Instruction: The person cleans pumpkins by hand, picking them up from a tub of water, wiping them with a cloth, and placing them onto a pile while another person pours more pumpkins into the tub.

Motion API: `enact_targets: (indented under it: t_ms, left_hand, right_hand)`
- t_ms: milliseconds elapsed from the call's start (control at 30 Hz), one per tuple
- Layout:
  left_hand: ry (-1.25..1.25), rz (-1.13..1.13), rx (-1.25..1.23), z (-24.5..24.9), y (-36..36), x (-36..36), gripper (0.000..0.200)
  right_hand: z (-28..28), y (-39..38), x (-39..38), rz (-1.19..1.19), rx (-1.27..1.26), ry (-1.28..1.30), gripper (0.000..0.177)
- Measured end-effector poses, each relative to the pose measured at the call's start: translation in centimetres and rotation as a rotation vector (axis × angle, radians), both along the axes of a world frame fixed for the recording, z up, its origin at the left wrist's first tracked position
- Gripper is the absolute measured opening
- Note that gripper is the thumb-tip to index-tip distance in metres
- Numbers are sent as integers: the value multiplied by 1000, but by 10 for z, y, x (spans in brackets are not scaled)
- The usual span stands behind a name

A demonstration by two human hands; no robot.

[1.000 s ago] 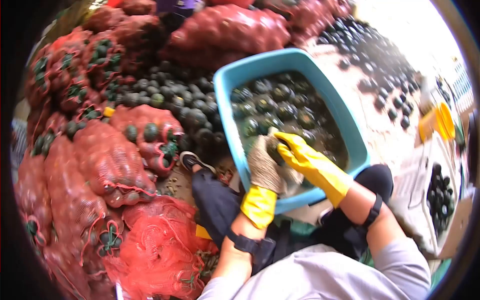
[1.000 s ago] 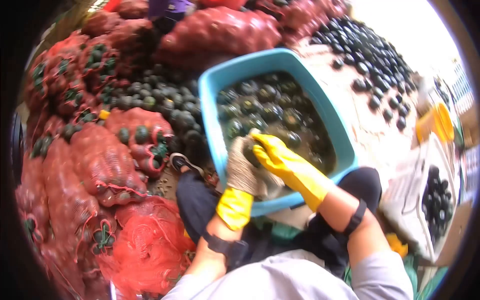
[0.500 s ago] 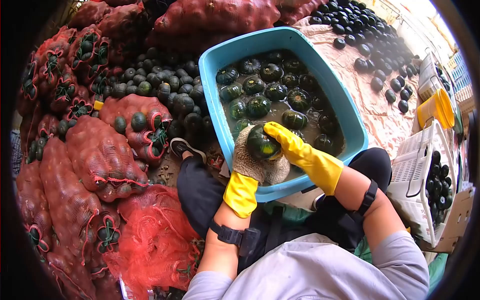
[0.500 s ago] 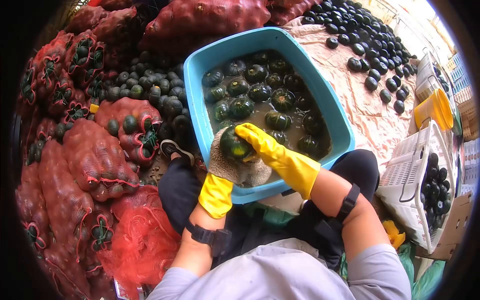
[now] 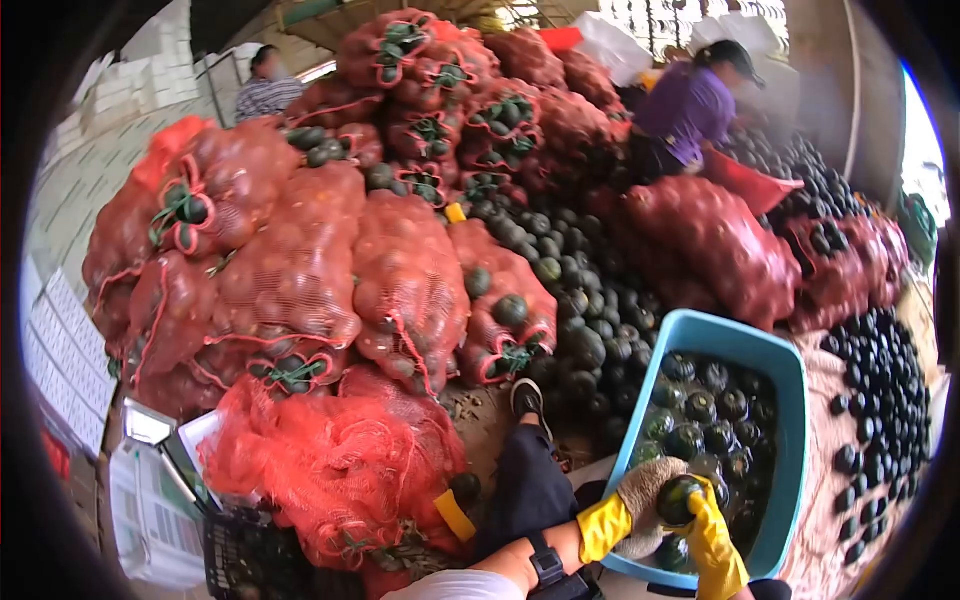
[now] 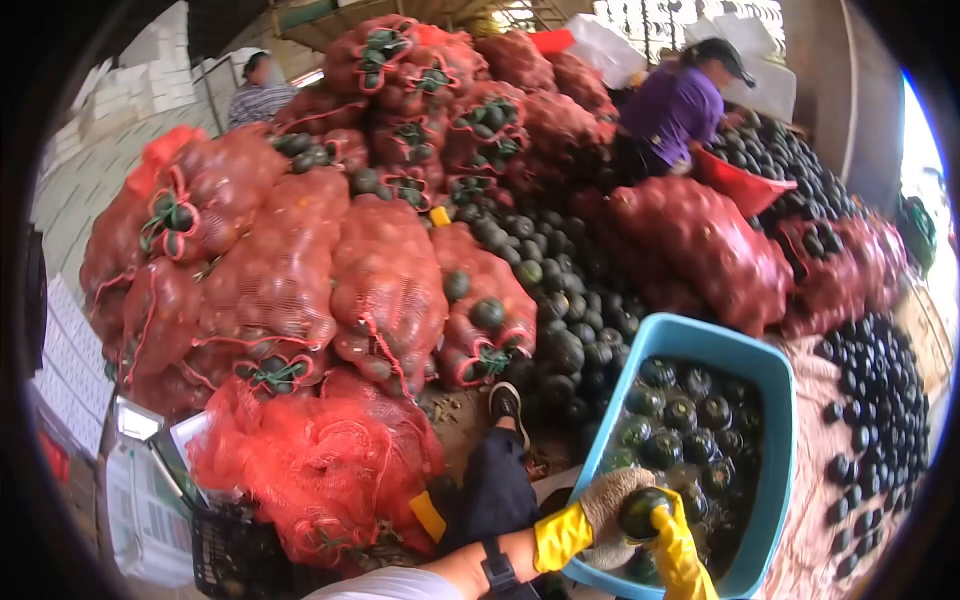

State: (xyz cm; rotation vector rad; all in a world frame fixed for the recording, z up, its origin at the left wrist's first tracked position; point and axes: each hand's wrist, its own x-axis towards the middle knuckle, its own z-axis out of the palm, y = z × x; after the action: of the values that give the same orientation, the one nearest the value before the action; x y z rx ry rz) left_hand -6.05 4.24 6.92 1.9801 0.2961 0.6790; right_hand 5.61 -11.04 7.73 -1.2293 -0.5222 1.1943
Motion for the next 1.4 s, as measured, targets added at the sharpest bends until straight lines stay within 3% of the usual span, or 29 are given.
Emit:
enact_targets:
  t_ms: [33, 67, 100, 133, 167, 267, 300, 333, 367, 400, 433, 467, 500, 533, 567, 633, 733, 767, 800, 867, 933, 1067, 1133, 1200, 1267, 1400]
  left_hand:
    - [11, 64, 12, -4, -4, 0, 39]
    - [51, 108, -143, -41, -13, 16, 34]
    - [41, 411, 22, -42, -31, 12, 32]
    - [72, 391, -90, -59, -30, 22, 35]
    - [104, 378, -201, -77, -29, 31, 38]
    - [78, 357, -52, -70, -20, 29, 52]
    - [73, 282, -22, -53, -12, 22, 55]
    - [62, 216, 214, -46, -8, 14, 53]
    - [62, 71, 80, -16, 1, 8, 49]
    - [-25, -1, -163, -35, -4, 14, 45]
    - [-113, -74, -400, -68, -10, 25, 42]
    - [-69, -27, -335, -51, -13, 18, 33]
    - [-34, 58, -292, -30, -17, 11, 26]
    - [-18, 144, -296, -18, -25, 7, 24]
    - [-9, 229, -314, -6, -31, 3, 26]
    - [178, 450, 59, -140, -20, 71, 34]
    - [174, 278, 196, -155, -8, 80, 31]
    - [-60, 420, 343, -165, -13, 82, 30]
    - [-3, 314, 242, -146, -12, 73, 30]
    - [113, 90, 45, -58, 1, 28, 29]
    - [-75, 37, -64, -72, 3, 27, 29]
    - [6, 57, -115, -17, -5, -3, 26]
    - [62, 2, -292, -13, -9, -2, 21]
    - [115, -92, -679, -25, -10, 11, 16]
    - [-336, 127, -180, -32, -15, 3, 21]
    - [-77, 195, -248, -19, -24, 5, 22]
  right_hand:
    - [-36, 7, 6, -162, -79, 511, 65]
    - [-79, 7, 23, -133, 34, 716, 71]
    - [-83, 19, 18, -325, -79, 442, 71]
    - [-87, 25, 8, -518, -192, 168, 71]
    - [-79, 23, 13, -368, -173, -135, 71]
    - [-75, 18, 33, -156, -145, -1062, 79]
    - [-34, 18, 12, -109, -171, -987, 83]
    - [-28, 12, 3, -112, -145, -1012, 86]
    - [-16, 8, -2, -95, -105, -1008, 77]
    - [-3, 5, -5, -78, -65, -1003, 69]
    - [7, 0, -4, -47, -40, -672, 63]
    - [13, -1, -3, -17, -9, -339, 57]
    - [-17, 7, 5, -104, -54, -70, 53]
    - [-60, 7, 18, -216, 14, -13, 56]
    - [-141, -2, 34, -311, 68, -345, 58]
    - [-179, 7, 46, -314, 80, -865, 61]
    - [-56, 2, 35, -7, -85, -1426, 65]
    - [-33, 10, 26, 75, 16, -1119, 58]
    - [-9, 19, 16, 133, 85, -803, 55]
    - [-34, 2, 21, 97, 6, -603, 60]
    - [28, 2, -2, 71, -163, -509, 59]
    - [-38, 3, 29, 61, -84, -503, 61]
    - [-35, 1, 26, 67, -90, -483, 59]
    - [-29, -2, 20, 53, -98, -387, 58]
    - [-29, -3, 19, 21, -83, -240, 57]
    - [-76, -5, 26, -171, 38, 377, 55]
